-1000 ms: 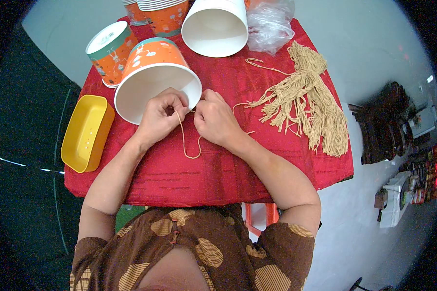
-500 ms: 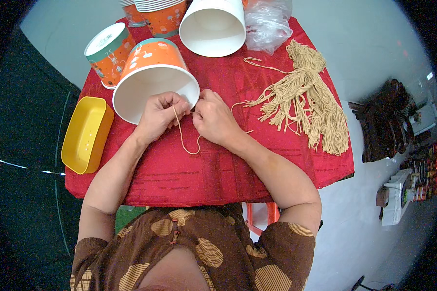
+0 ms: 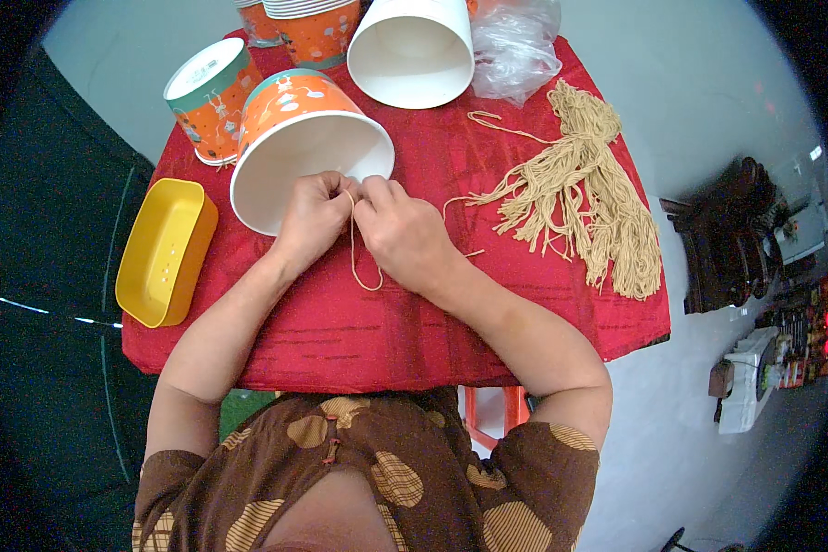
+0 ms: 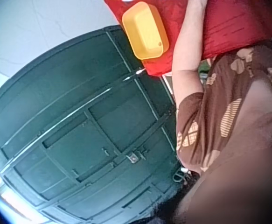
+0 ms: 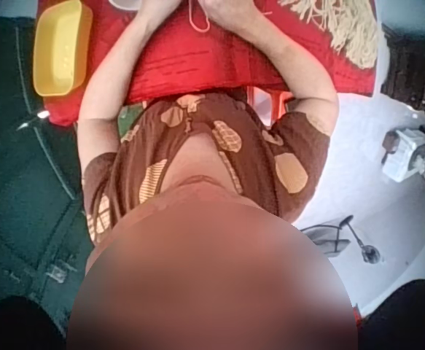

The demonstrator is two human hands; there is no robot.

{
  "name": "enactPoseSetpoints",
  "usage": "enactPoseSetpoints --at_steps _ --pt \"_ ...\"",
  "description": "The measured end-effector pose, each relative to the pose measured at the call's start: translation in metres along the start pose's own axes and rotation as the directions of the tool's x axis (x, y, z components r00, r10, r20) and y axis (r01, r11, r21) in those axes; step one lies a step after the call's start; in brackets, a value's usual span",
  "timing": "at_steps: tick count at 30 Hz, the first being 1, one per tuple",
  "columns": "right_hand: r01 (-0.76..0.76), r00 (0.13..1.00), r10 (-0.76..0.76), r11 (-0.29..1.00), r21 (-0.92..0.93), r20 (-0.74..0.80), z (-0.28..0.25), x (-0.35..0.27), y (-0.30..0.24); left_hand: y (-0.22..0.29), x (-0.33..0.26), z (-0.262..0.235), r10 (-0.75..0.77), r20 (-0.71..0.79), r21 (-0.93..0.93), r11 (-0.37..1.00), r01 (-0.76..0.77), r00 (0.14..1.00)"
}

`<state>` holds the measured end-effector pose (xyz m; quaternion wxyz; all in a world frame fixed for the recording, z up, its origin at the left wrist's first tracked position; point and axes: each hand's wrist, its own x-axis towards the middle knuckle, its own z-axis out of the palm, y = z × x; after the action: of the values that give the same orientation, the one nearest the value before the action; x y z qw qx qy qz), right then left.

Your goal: Threading string through a pre-punched paper cup to assemble a craft item.

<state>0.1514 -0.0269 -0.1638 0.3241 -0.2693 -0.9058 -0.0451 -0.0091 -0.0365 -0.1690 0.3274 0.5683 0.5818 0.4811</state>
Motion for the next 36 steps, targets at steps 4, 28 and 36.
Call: enactPoseSetpoints --at_steps 4,28,36 --pt "0.055 0.998 -0.052 0.977 0.204 -0.022 0.004 0.004 0.017 0.007 -0.004 -0.006 -0.046 -0.008 0.039 0.998 0.046 0.999" --pt "0.015 0.997 -0.057 0.84 0.542 0.06 0.012 0.003 0.03 -0.001 -0.006 -0.018 0.075 0.206 0.199 0.973 -0.117 0.976" --pt "-0.036 0.998 -0.003 0.795 0.606 0.062 0.014 0.003 0.029 0.013 -0.01 -0.017 0.072 0.232 0.338 0.929 -0.149 0.97"
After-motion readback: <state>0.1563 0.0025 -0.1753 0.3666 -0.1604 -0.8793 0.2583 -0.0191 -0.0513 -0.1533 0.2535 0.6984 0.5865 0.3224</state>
